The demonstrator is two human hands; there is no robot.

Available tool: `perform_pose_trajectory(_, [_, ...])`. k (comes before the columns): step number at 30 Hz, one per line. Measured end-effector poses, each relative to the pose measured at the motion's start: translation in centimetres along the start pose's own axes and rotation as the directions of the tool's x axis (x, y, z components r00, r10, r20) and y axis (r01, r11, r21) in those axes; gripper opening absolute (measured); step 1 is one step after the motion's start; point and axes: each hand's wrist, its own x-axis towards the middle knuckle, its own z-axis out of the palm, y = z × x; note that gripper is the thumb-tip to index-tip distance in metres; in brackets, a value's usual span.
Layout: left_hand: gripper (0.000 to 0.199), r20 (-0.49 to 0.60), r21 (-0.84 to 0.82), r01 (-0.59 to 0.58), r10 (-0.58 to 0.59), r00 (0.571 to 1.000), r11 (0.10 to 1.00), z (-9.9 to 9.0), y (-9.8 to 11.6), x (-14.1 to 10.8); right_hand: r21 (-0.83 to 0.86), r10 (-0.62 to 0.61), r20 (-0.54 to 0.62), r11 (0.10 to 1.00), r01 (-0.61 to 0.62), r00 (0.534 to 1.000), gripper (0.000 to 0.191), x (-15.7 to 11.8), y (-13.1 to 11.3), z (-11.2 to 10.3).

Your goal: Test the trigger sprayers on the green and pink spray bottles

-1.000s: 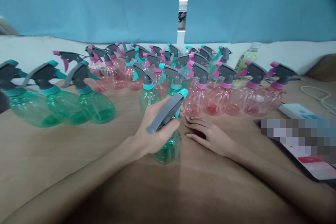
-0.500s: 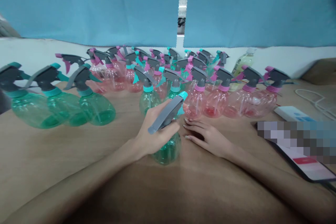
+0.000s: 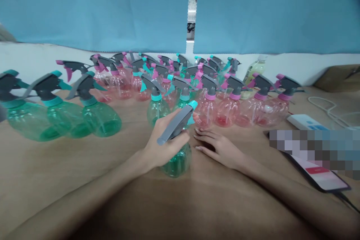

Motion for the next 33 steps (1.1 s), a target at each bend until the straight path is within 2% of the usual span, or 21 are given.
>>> perform_pose_trajectory(8, [0.005,0.013,-0.017,0.035,-0.034,0.999,0.999,0.03,-0.05,-0.01,0.007,-0.002,0.013,1.000,0.002,1.000,0.041,0.01,0.03,-0.01])
perform_pose_trajectory(17, [0.003,-0.016,-0.011,0.003,-0.003,1.000,1.000,0.08,0.07,0.07,0.009,0.010,0.017,1.000,-0.010,1.000,0.042,0.03,-0.08,-0.09])
perform_pose_trajectory(33, [0.007,0.027,-0.025,0.045,-0.044,0.999,0.999,-0.20,0.44,0.28,0.034,0.012,0.011,0.999,-0.013,1.000,0.041,0.02,-0.07,-0.12])
